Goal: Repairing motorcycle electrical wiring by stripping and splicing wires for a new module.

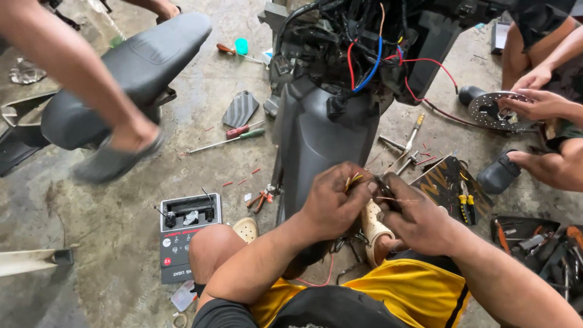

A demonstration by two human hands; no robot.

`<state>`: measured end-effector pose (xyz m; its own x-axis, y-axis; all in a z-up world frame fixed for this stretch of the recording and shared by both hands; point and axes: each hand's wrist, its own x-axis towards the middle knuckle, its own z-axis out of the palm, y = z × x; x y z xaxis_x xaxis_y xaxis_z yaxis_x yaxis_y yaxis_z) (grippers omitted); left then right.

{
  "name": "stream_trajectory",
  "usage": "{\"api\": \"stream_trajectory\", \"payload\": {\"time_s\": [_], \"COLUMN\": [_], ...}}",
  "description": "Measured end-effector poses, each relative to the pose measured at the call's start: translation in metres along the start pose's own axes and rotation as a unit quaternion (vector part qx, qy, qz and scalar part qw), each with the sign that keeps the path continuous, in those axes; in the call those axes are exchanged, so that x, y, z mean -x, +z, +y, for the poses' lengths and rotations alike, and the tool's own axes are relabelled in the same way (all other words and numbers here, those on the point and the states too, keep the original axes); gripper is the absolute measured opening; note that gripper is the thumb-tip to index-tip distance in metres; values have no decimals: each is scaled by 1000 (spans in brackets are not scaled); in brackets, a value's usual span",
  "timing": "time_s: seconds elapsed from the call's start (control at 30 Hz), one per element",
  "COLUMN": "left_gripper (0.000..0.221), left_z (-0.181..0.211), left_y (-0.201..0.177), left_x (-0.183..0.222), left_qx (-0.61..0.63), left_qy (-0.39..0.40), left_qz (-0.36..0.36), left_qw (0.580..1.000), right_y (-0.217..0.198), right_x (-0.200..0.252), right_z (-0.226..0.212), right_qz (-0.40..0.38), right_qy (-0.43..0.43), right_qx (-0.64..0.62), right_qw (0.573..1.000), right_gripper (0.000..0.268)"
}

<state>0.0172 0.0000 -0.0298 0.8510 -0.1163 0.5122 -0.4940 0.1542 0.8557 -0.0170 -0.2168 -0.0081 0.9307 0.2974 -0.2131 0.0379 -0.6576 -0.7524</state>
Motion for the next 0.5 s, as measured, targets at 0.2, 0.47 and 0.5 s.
{"api": "stream_trajectory", "payload": {"time_s": [0.2, 0.47, 0.5], "left_gripper": [7, 7, 8], "left_z": [5, 3, 0], "left_y": [0, -4, -4], "left_x": [-1, 0, 2], "left_qx": [1, 4, 7], "left_qy": [53, 83, 84], "left_qz": [6, -18, -24], "left_qw": [999, 996, 996], "right_y": [2, 3, 5], "right_x": [6, 1, 0], "right_z": [-6, 33, 35], "right_qz": [-5, 1, 2], "right_qy": [-35, -98, -106], "right_qx": [-26, -86, -86], "right_qw": [999, 991, 991], "right_gripper": [35, 30, 25]}}
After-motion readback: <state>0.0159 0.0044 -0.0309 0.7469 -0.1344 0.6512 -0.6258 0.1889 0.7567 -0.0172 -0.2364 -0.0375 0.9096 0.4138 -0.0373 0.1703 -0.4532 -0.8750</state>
